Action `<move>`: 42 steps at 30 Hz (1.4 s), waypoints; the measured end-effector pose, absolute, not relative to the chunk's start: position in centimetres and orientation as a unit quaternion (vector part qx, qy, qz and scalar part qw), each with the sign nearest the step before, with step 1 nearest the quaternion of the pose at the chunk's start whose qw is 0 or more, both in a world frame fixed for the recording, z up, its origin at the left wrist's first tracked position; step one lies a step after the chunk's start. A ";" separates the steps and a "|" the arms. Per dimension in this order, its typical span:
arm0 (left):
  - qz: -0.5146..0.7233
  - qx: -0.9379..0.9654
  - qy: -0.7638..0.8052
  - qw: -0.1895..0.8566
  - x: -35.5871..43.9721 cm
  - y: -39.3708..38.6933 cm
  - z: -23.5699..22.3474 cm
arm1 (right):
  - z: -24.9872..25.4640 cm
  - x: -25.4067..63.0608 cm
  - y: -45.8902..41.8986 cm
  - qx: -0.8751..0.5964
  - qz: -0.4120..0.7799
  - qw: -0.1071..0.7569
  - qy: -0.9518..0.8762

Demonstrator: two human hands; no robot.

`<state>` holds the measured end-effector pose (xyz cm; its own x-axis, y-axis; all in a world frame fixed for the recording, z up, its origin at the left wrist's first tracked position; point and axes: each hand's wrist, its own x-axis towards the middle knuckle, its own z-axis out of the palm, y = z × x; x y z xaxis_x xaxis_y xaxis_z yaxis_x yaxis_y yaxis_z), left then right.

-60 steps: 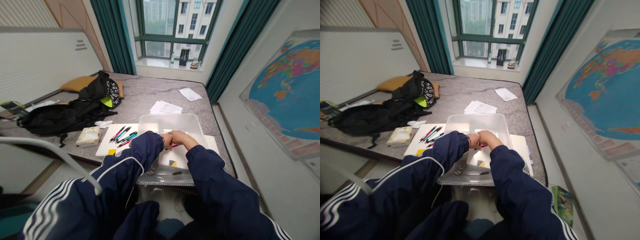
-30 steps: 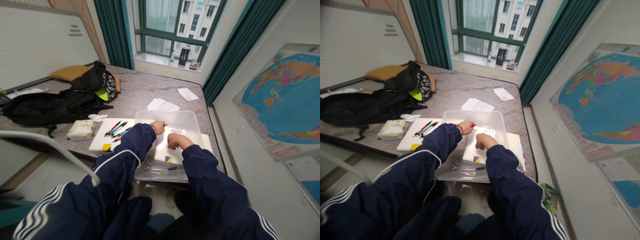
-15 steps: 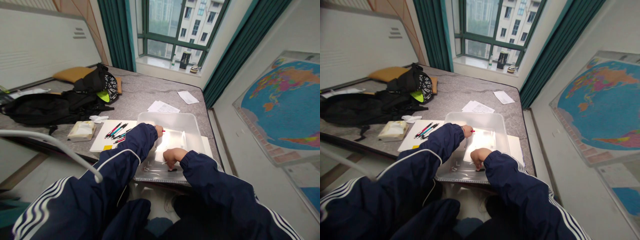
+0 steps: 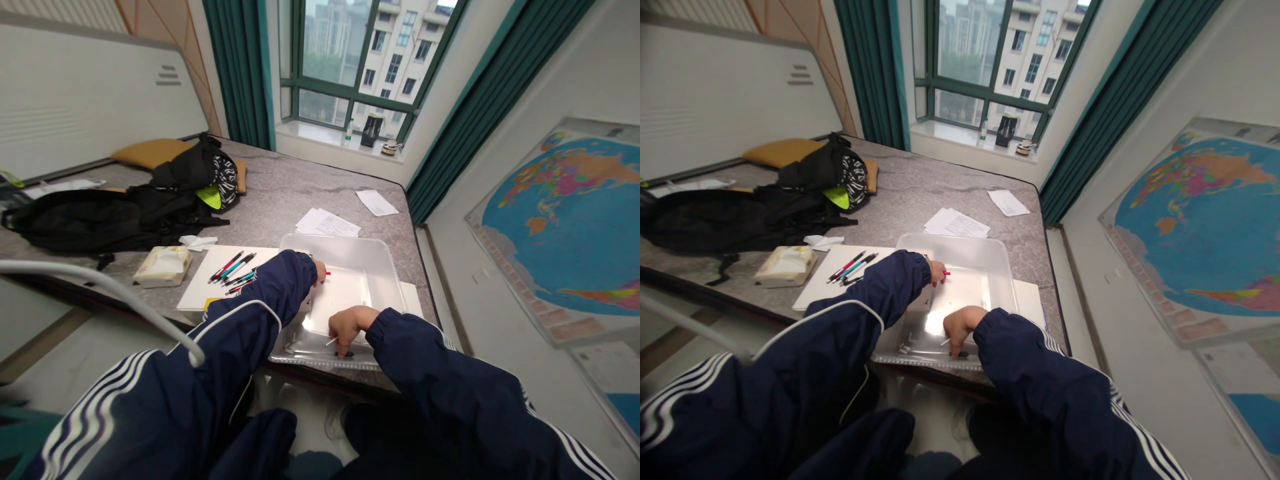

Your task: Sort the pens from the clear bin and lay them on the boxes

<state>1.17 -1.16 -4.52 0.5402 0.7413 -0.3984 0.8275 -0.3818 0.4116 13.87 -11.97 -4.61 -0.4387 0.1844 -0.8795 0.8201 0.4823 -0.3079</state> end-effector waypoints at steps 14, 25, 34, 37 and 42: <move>-0.124 0.800 0.513 0.287 1.5 -0.5 -4.6 | -5.6 14.4 -11.8 0.319 -0.428 0.383 0.754; -0.071 0.787 0.532 0.304 1.1 0.4 -5.2 | -2.4 14.6 -11.3 0.361 -0.376 0.199 0.830; 0.047 0.780 0.498 0.376 1.6 0.8 -4.5 | -0.4 19.1 -6.0 0.542 -0.275 -0.363 0.707; 0.117 0.771 0.461 0.424 1.7 1.2 -4.5 | -1.5 19.0 -5.1 0.557 -0.235 -0.447 0.659; 0.195 0.771 0.424 0.434 1.9 1.5 -4.1 | -2.7 18.9 -4.4 0.542 -0.275 -0.520 0.600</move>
<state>1.89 1.51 -4.11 0.5651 0.8223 -0.0676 0.4834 -0.2636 0.8348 18.93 -4.37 -2.68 0.1283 0.9365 0.3262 0.3659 0.2611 -0.8933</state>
